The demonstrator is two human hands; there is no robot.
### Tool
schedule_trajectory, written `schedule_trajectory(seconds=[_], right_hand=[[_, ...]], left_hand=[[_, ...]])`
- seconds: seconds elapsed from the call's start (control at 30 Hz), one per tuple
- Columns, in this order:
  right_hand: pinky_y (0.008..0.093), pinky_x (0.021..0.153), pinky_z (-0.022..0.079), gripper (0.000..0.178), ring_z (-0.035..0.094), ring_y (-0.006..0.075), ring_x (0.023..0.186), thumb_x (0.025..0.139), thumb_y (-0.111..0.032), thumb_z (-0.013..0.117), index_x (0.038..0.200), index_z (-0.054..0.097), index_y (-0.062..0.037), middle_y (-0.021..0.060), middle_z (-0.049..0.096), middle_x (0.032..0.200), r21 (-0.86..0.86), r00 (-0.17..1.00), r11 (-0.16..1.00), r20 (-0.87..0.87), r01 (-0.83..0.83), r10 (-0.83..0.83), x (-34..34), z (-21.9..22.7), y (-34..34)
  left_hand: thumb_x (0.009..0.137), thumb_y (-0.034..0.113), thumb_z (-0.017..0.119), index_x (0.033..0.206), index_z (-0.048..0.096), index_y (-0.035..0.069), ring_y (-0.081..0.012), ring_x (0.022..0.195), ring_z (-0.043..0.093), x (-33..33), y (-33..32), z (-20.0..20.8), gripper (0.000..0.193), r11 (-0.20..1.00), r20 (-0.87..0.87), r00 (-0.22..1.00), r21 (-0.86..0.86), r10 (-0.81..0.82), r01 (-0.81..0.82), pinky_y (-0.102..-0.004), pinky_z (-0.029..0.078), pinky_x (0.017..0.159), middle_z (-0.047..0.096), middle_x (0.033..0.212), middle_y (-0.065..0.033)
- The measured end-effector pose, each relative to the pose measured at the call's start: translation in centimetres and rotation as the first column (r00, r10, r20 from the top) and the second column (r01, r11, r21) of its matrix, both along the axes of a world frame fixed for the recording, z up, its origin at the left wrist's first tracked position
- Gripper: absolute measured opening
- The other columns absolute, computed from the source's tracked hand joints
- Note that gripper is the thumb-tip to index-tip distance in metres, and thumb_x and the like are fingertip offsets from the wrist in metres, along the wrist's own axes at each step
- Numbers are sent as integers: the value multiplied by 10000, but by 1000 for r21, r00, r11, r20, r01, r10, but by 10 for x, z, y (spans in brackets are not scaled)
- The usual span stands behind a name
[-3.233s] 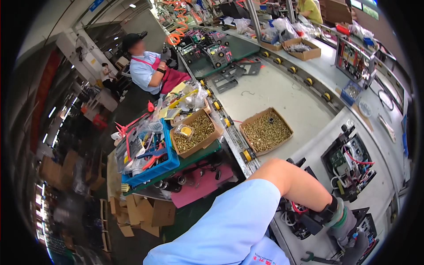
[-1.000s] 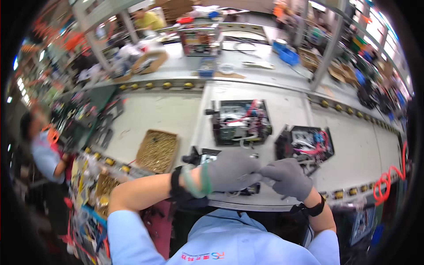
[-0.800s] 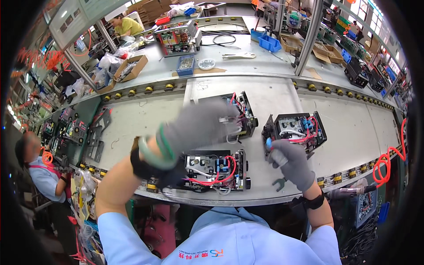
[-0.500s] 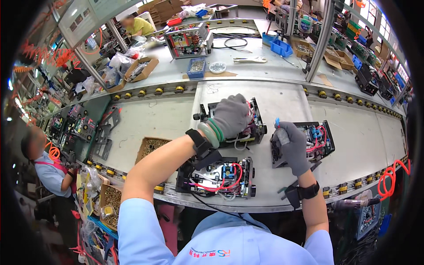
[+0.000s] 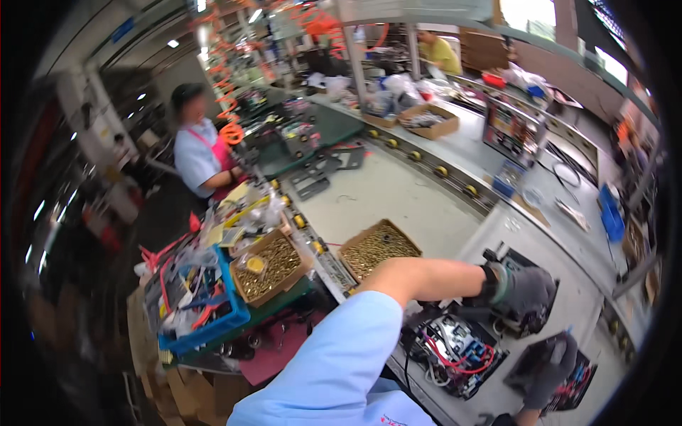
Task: Assembling internal wiring and securing components of an electronic inverter unit on an assembly line.
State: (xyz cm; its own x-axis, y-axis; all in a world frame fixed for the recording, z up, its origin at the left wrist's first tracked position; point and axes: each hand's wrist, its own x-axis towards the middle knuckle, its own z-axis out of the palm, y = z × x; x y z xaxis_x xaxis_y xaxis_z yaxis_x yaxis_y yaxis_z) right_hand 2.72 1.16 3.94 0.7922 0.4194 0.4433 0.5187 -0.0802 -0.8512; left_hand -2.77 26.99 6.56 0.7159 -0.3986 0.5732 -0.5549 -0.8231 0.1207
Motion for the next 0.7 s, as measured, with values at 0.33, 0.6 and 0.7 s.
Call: schedule_trajectory(seconds=[0.33, 0.6, 0.7], right_hand=[[191, 518, 342, 217, 424, 25, 594, 1019, -113, 473, 1169, 608, -33, -22, 547, 752, -14, 989, 1000, -145, 18, -20, 12, -11, -1], [176, 503, 316, 227, 389, 9, 576, 1016, -82, 456, 1174, 609, -24, -33, 535, 755, 10, 976, 1000, -217, 3, -1, 1, 4, 1], [170, 506, 308, 226, 380, 6, 574, 1017, -85, 456, 1171, 610, -21, -39, 532, 756, 6, 977, 1000, -211, 19, -17, 0, 3, 1]], left_hand=[[613, 279, 643, 578, 671, 117, -252, 809, 649, 27, 2, -3, 168, 997, -168, 984, 56, 54, -45, -381, 497, 822, 685, 801, -34], [660, 290, 701, 817, 723, 88, -335, 821, 674, 15, -1, 19, 257, 938, -244, 959, 343, 141, -51, -432, 521, 749, 704, 835, -119], [654, 243, 735, 874, 709, 55, -354, 846, 679, 13, -4, 18, 290, 935, -255, 957, 353, 138, -41, -449, 529, 735, 700, 851, -144]])
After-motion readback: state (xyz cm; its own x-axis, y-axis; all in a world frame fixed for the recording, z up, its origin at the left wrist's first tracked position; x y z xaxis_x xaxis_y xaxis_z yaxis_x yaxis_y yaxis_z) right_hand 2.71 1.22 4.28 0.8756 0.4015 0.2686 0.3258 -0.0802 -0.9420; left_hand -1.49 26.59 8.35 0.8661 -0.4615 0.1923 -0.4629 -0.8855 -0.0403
